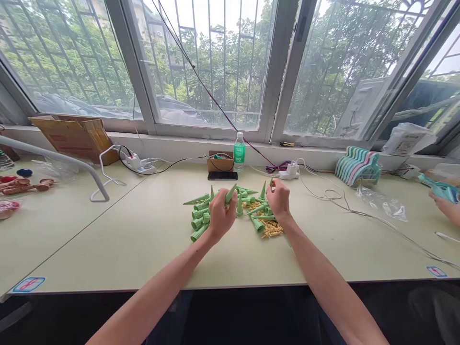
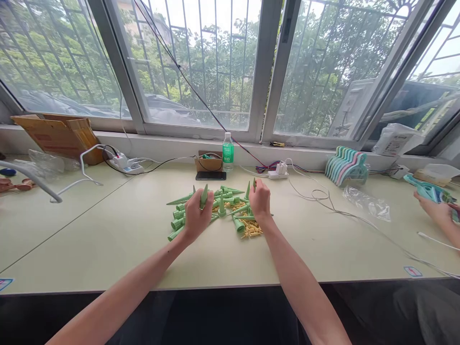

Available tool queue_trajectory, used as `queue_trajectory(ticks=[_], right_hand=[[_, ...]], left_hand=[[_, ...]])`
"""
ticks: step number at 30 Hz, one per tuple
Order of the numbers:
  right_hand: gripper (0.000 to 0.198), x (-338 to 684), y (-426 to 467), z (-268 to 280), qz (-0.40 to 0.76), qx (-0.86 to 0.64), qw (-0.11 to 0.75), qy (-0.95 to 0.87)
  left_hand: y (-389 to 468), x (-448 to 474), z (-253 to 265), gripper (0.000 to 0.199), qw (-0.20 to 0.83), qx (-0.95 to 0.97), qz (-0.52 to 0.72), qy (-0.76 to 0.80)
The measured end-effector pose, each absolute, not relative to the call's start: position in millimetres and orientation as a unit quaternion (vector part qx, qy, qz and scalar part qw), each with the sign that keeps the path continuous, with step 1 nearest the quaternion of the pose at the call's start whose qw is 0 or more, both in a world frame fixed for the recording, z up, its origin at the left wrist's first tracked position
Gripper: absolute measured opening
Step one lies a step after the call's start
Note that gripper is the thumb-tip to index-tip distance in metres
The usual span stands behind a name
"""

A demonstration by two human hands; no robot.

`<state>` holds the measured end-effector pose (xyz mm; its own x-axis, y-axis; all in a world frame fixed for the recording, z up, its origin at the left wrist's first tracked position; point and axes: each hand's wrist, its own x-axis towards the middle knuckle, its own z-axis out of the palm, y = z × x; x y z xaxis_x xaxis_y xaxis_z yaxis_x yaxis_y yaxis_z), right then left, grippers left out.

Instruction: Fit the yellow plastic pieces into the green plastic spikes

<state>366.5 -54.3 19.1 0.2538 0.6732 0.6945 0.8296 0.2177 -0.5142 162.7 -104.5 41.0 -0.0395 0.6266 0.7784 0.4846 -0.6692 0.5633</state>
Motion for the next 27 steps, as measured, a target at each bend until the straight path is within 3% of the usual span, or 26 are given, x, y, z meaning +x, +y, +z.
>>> queue_trajectory(ticks=[14, 22, 27], right_hand=[[0.015, 367.5, -53.9, 14.9, -0.069, -0.698, 0.404, -0.587], [0.013, 365.2, -57.0, 17.8, -0.035, -0.727, 0.387, -0.565], [0.018, 363.3, -59.6, 20.5, -0.040, -0.720, 0.414, -0.555]], left_hand=[[-104.0, 162.7, 40.1, 0.037, 0.083, 0.689, 0.594, 0.406], [-104.5, 163.3, 42.2, 0.037, 0.088, 0.686, 0.589, 0.417], [-104.5, 163.0, 46.5, 0.037, 0.162, 0.665, 0.581, 0.440]])
